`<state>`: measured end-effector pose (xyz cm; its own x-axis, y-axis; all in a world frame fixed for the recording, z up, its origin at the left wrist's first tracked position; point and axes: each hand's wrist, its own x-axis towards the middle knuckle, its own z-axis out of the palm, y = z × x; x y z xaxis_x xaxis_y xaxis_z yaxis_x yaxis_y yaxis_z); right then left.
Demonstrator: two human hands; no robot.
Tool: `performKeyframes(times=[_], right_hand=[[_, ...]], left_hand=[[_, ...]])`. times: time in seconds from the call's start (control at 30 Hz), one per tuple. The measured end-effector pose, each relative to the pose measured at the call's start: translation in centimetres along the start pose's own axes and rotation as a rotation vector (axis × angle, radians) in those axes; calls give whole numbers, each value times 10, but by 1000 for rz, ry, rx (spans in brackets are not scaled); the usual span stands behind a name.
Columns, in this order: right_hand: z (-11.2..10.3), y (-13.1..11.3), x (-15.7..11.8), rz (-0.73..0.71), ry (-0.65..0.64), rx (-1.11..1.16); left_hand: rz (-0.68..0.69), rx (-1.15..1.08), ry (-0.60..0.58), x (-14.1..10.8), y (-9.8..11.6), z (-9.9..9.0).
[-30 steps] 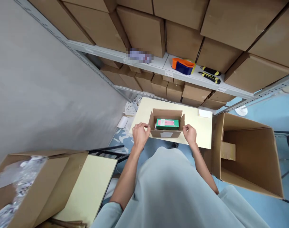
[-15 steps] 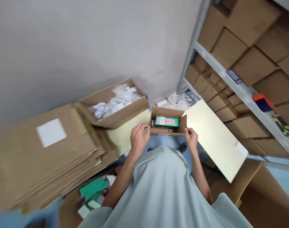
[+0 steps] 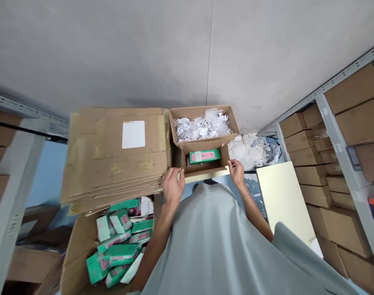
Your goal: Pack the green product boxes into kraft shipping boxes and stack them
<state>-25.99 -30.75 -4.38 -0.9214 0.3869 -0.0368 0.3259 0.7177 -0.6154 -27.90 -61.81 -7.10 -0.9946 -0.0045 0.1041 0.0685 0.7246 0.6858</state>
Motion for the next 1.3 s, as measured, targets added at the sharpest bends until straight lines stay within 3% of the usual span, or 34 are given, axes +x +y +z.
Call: performKeyframes(times=[0.17, 0.27, 0.37, 0.47, 0.63, 0.73, 0.83, 0.93, 1.13, 1.3], right_hand=[[-3, -3, 25, -23, -136, -31], [-13, -6, 44, -54, -147, -47], [-24, -18, 81, -157, -79, -109], [-27, -41, 135, -287, -73, -215], [0, -86, 226, -330, -293, -448], [25, -102, 255, -257, -389, -564], [39, -105, 263, -216, -453, -605], [37, -101, 260, -256, -364, -532], [7, -94, 247, -298, -145, -136], [-24, -106, 205, -295, -50, 176]], left_hand=[[-41, 76, -58, 9, 0, 7], [-89, 113, -65, 15, 9, 7], [-148, 91, -12, 29, 25, 7], [-159, 36, 54, 52, 41, 7], [-82, -41, 90, 81, 63, 12], [-51, -67, 52, 83, 73, 14], [-41, -94, 38, 78, 78, 12], [-61, -118, 77, 77, 80, 7], [-73, -189, 100, 87, 90, -3], [-106, -343, 57, 94, 110, -1]])
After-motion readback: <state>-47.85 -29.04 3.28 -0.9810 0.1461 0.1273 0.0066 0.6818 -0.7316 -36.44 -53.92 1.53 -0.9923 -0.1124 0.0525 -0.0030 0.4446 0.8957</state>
